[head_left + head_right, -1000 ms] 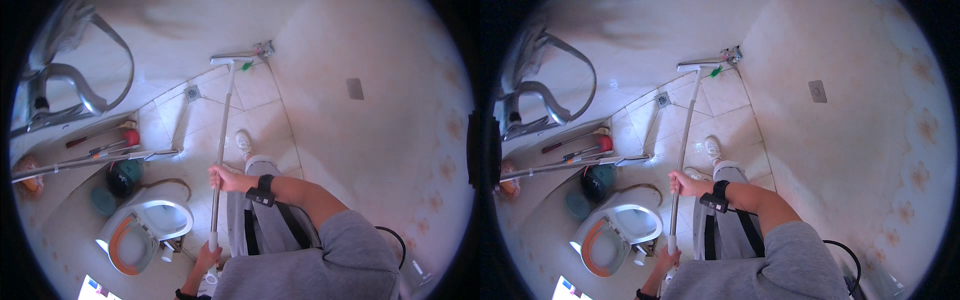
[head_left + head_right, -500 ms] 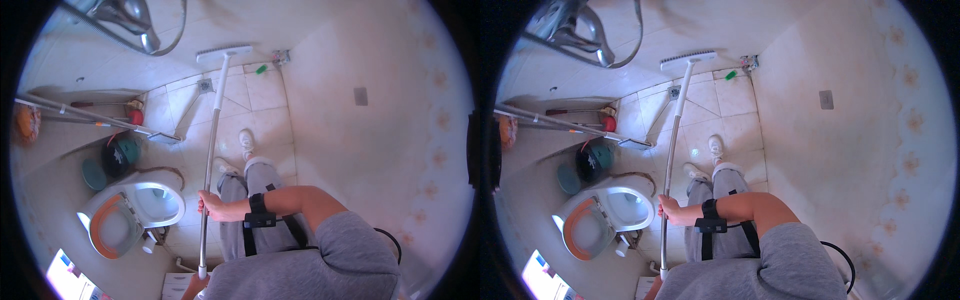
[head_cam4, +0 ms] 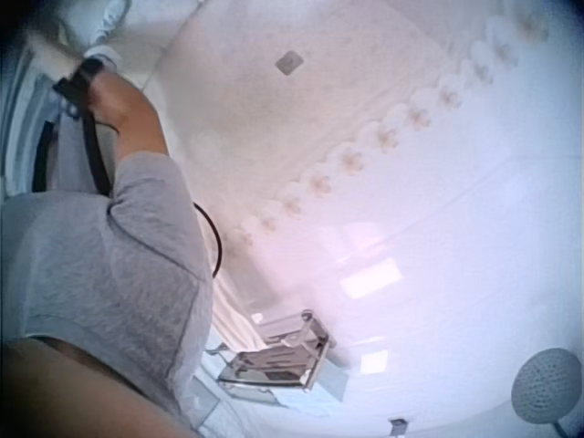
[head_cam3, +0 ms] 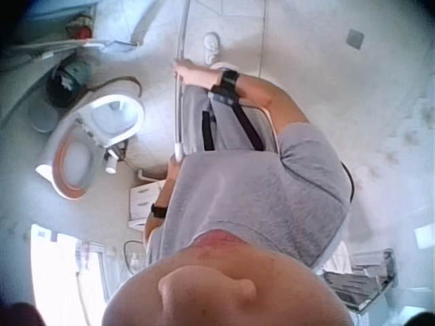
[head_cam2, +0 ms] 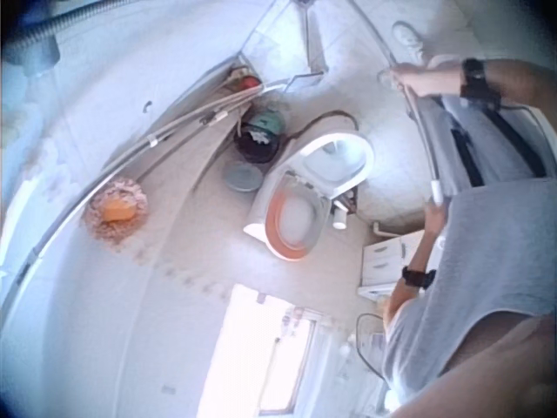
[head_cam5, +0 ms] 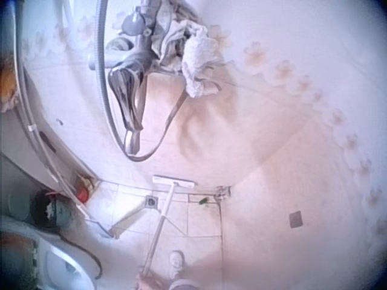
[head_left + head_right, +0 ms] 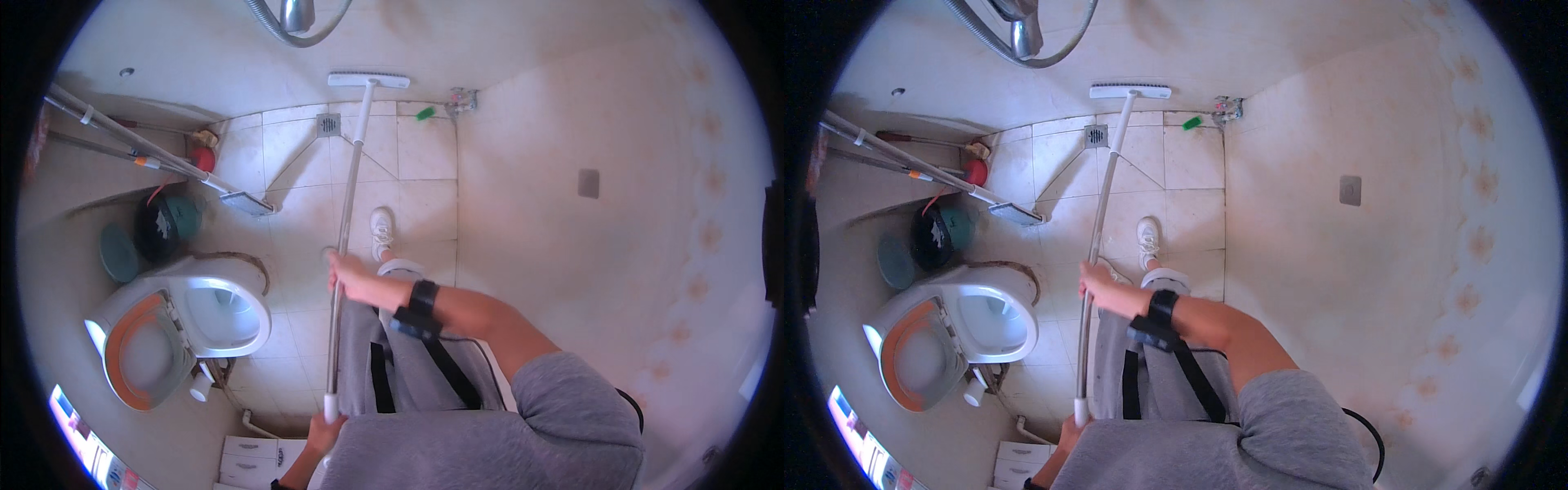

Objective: The person cleans the bathroom floor by first wiping it with a cloth, then spraying a cleaning solution from a green bottle, and finally mopping the floor with a mop. They also handle a white bottle and place it on the window sill.

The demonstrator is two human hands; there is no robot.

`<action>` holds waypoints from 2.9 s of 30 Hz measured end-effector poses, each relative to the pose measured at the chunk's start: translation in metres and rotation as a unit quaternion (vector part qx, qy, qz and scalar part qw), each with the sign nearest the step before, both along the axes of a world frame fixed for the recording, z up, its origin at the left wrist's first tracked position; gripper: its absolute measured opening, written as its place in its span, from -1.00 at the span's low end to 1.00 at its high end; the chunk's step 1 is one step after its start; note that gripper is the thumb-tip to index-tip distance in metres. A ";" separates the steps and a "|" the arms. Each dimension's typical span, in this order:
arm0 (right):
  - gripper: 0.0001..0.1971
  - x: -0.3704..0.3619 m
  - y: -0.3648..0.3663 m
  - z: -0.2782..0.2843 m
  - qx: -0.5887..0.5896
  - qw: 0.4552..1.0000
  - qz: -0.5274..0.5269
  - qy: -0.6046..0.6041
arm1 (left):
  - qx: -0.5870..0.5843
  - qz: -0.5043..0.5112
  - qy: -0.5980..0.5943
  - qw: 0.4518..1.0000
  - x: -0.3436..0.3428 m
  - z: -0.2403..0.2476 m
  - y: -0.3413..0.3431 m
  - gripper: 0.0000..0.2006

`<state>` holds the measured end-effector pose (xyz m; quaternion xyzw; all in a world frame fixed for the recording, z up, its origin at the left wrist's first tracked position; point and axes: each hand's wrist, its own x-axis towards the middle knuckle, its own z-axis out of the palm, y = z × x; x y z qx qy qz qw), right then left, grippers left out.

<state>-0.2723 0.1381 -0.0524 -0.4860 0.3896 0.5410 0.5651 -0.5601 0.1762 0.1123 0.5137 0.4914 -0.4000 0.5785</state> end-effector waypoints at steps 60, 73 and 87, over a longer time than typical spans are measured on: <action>-0.74 -0.042 0.023 -0.069 -0.108 0.987 0.056 0.105 | 0.166 -0.109 0.038 0.979 -0.083 -0.025 -0.037 -0.63; -0.63 -0.036 0.040 -0.102 -0.081 0.993 0.085 -0.017 | 0.328 -0.016 -0.034 0.944 -0.097 -0.074 -0.044 -0.78; -0.75 -0.081 0.004 0.027 -0.093 0.992 0.081 0.027 | 0.415 -0.086 -0.066 0.903 -0.177 -0.055 -0.025 -0.76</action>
